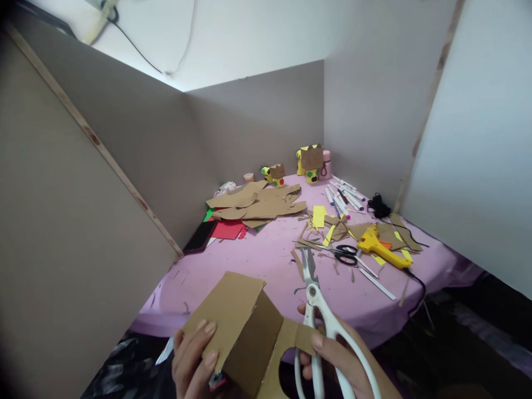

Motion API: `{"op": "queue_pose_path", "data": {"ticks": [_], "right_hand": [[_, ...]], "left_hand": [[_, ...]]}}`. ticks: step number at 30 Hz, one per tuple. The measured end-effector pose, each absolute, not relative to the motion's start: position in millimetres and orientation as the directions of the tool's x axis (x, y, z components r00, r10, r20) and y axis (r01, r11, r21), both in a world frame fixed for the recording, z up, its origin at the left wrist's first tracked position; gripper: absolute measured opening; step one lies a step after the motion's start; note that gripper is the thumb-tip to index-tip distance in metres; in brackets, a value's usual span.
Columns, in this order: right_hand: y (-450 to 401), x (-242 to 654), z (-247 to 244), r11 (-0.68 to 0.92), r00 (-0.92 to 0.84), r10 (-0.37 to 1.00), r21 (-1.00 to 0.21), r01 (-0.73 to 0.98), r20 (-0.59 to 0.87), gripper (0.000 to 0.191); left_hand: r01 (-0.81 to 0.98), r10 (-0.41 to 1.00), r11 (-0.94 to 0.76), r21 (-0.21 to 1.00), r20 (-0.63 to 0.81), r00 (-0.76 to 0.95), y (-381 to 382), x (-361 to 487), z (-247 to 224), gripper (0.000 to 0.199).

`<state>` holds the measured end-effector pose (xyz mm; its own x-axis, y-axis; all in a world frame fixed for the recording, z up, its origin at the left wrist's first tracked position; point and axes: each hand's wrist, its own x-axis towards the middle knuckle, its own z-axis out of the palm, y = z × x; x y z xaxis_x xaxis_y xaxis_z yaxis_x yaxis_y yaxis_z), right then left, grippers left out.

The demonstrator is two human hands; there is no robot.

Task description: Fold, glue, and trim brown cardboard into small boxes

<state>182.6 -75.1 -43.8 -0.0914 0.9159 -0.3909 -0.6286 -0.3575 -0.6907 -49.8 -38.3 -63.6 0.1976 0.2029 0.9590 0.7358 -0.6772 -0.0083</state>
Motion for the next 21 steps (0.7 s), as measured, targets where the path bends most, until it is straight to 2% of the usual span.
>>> {"op": "queue_pose_path", "data": {"ticks": [3,7,9,10,12,14,17,19,21], "right_hand": [[-75.0,182.4,-44.1,-0.358,-0.077,0.914,-0.700,-0.618,-0.399,0.056],[-72.1,185.8,-42.4,-0.323,-0.011,0.927,-0.781,-0.534,-0.376,0.046],[-69.0,188.3,-40.4,-0.250,0.052,0.952,-0.863,-0.440,-0.302,0.043],[-67.0,189.6,-39.8,-0.208,0.074,0.964,-0.900,-0.383,-0.255,0.043],[-62.7,191.7,-40.7,-0.154,0.081,0.980,-0.948,-0.279,-0.183,0.045],[-58.7,193.2,-44.8,-0.110,0.055,0.991,-0.972,-0.210,-0.124,0.049],[-55.7,194.0,-55.3,-0.027,-0.024,0.999,-0.996,-0.088,-0.025,0.043],[-56.6,193.9,-62.8,0.013,-0.093,0.996,-1.000,-0.014,0.014,0.037],[-59.2,193.7,-69.3,0.024,-0.127,0.992,-1.000,0.011,0.022,0.039]], "left_hand": [[0.721,0.267,-0.693,0.003,0.930,0.252,-39.1,-52.7,-64.2,0.039],[0.698,0.356,-0.711,0.086,0.900,0.252,-38.3,-52.2,-63.2,0.051],[0.648,0.449,-0.730,0.218,0.868,0.214,-39.7,-50.7,-63.1,0.053],[0.605,0.518,-0.728,0.323,0.836,0.178,-41.1,-50.0,-63.1,0.054],[0.500,0.674,-0.670,0.549,0.732,0.099,-44.8,-48.6,-63.4,0.061],[0.417,0.784,-0.580,0.700,0.619,0.050,-48.6,-47.2,-63.9,0.071],[0.237,0.869,-0.479,0.845,0.495,-0.011,-52.2,-45.2,-65.9,0.087],[0.018,0.929,-0.367,0.930,0.367,-0.039,-53.2,-44.1,-68.4,0.096],[-0.162,0.977,-0.211,0.964,0.211,-0.021,-53.6,-44.3,-71.7,0.097]]}}
